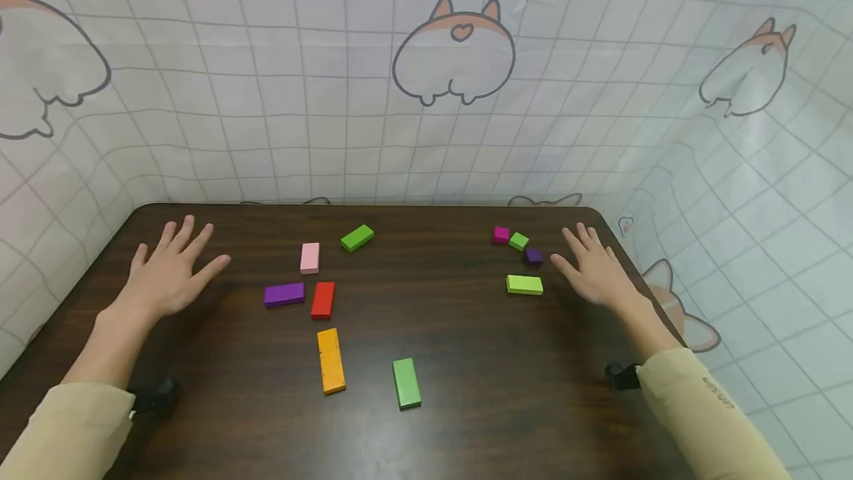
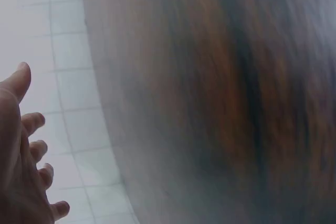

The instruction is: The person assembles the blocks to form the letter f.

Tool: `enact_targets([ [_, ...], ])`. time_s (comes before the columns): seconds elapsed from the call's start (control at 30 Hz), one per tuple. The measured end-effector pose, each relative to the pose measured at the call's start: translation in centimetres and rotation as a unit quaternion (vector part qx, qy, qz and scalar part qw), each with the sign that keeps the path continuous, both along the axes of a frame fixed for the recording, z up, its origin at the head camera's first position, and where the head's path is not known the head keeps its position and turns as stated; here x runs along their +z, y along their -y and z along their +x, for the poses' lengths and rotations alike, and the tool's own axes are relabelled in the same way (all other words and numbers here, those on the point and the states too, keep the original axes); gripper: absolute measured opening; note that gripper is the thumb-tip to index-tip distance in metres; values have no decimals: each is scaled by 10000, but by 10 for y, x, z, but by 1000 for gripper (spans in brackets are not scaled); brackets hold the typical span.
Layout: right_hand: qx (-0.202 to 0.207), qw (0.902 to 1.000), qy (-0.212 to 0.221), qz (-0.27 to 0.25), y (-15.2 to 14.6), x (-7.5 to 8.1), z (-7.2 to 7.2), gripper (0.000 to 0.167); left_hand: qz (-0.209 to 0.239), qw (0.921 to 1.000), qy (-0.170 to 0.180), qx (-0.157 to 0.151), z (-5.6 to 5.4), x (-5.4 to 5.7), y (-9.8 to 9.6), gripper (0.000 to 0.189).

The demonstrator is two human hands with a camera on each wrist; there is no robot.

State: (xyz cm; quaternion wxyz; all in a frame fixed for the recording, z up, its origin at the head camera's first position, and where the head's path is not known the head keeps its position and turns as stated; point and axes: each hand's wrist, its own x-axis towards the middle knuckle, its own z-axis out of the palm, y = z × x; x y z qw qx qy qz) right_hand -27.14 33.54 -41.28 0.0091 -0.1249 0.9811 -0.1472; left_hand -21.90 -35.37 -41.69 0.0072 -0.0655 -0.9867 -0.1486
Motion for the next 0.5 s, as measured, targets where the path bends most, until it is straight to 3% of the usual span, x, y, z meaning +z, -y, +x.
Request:
enact_targets([
  [0.5,577,9957,-697,-204,44,-5,27,58,110,9984,-373,-405,10,9,-44,78],
])
